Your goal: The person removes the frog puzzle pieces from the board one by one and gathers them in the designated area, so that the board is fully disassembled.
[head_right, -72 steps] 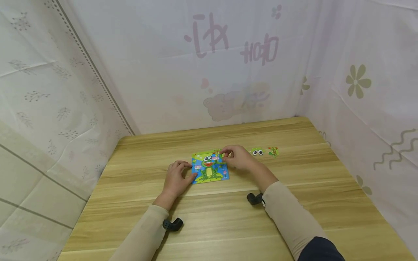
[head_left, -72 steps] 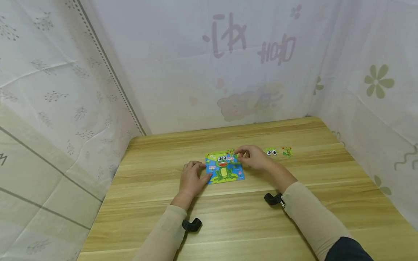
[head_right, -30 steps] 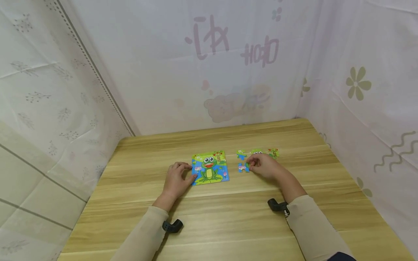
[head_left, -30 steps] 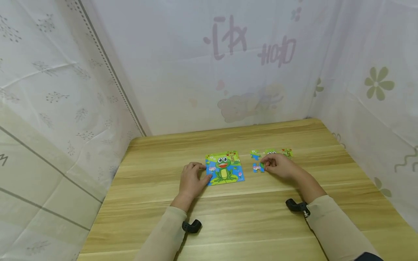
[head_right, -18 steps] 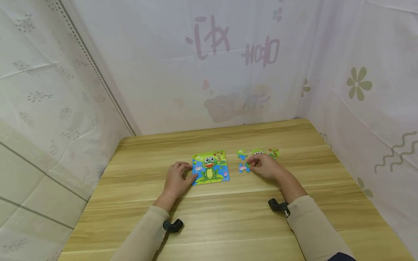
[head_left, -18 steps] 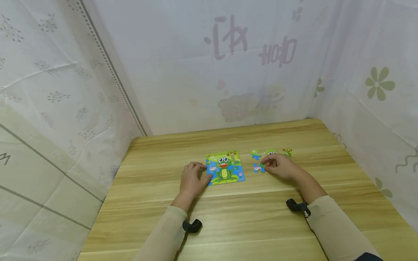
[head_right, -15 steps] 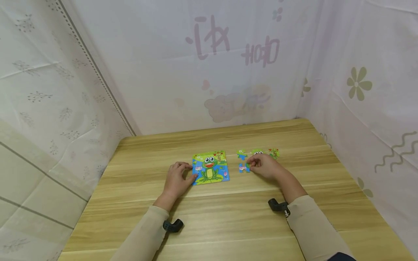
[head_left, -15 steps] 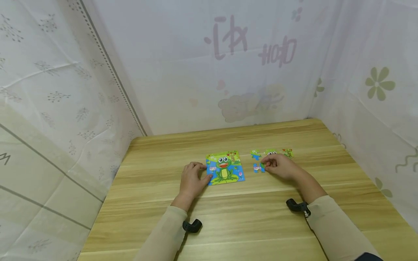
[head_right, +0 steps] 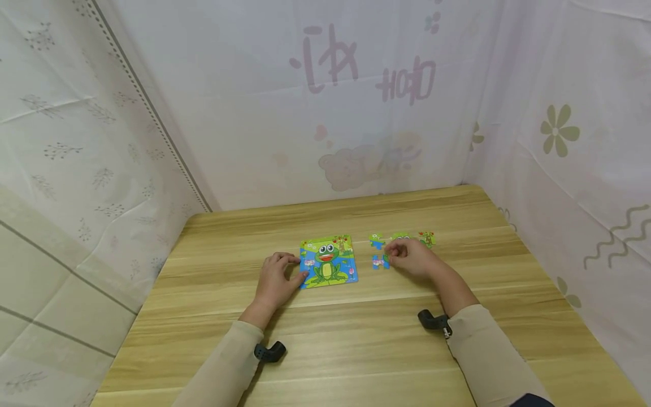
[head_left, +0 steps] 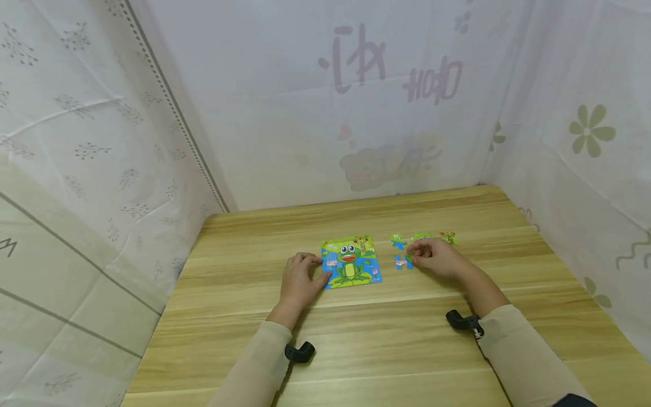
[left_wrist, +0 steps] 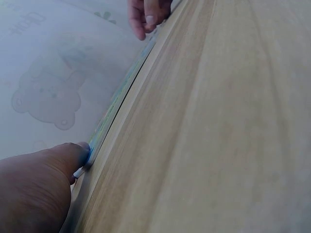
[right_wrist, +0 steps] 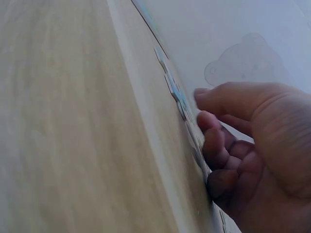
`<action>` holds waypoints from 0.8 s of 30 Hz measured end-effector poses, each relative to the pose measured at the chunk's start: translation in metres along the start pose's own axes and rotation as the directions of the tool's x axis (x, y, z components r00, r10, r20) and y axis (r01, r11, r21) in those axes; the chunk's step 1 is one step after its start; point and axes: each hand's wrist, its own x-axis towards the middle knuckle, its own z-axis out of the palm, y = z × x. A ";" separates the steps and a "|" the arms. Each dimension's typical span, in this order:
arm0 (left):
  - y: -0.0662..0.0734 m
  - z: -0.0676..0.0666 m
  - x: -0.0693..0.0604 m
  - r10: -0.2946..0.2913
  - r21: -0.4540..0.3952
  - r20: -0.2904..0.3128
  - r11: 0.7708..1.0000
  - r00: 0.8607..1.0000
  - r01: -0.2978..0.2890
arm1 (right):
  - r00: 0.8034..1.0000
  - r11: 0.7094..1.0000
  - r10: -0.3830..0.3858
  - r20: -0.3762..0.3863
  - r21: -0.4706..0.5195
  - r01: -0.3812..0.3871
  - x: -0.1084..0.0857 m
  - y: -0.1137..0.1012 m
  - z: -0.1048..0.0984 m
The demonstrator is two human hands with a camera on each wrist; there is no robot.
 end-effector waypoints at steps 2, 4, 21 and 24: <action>-0.001 0.000 0.000 0.003 0.000 -0.001 1.000 1.000 -0.003 | 1.000 1.000 -0.014 -0.017 -0.016 0.014 0.002 -0.004 0.001; -0.001 0.001 0.000 0.003 0.003 0.000 1.000 1.000 -0.003 | 0.999 0.999 -0.040 -0.025 -0.031 0.039 0.005 -0.010 0.003; -0.002 0.002 0.000 -0.012 0.010 0.011 1.000 1.000 0.012 | 0.994 0.994 -0.112 0.014 -0.004 0.112 0.051 -0.069 0.058; -0.002 0.001 0.000 -0.009 0.009 0.012 1.000 1.000 0.009 | 0.992 0.993 -0.121 0.034 -0.001 0.121 0.057 -0.077 0.067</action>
